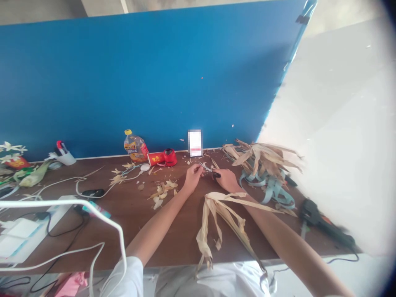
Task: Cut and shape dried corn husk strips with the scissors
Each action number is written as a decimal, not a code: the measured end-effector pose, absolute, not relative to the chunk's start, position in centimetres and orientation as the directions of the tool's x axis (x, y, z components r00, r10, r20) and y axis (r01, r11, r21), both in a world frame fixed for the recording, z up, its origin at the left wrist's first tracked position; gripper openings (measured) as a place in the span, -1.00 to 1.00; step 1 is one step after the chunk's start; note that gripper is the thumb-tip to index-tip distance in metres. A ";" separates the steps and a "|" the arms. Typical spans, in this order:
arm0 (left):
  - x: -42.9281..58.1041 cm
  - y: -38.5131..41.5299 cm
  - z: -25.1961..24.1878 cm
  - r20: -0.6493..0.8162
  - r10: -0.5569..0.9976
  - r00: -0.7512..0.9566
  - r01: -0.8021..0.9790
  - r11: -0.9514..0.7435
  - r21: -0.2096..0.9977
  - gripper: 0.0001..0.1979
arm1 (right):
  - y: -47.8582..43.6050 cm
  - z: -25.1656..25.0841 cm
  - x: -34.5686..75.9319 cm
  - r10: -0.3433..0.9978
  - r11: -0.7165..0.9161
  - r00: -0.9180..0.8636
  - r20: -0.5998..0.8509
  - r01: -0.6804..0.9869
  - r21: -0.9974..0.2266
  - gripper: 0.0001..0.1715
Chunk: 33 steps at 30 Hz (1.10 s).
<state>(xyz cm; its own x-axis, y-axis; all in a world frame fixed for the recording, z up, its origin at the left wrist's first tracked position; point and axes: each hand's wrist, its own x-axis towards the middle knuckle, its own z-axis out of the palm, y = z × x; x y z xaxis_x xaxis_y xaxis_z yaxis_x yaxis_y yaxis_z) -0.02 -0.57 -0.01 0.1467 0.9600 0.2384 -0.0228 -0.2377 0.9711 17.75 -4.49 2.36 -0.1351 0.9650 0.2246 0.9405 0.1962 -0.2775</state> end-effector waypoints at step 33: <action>0.2 -0.4 -0.2 0.215 0.961 0.171 0.047 -0.226 0.973 -0.84 | -4.7 2.4 17.7 0.966 0.181 -0.124 0.227 0.951 -0.251 -0.55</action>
<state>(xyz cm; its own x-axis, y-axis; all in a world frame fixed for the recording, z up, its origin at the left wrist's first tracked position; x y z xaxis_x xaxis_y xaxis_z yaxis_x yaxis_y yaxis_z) 0.19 -0.42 -0.16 0.1707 0.9615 0.2155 0.0474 -0.2264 0.9729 17.69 -4.68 2.36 -0.1242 0.9659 0.2270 0.9508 0.1813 -0.2514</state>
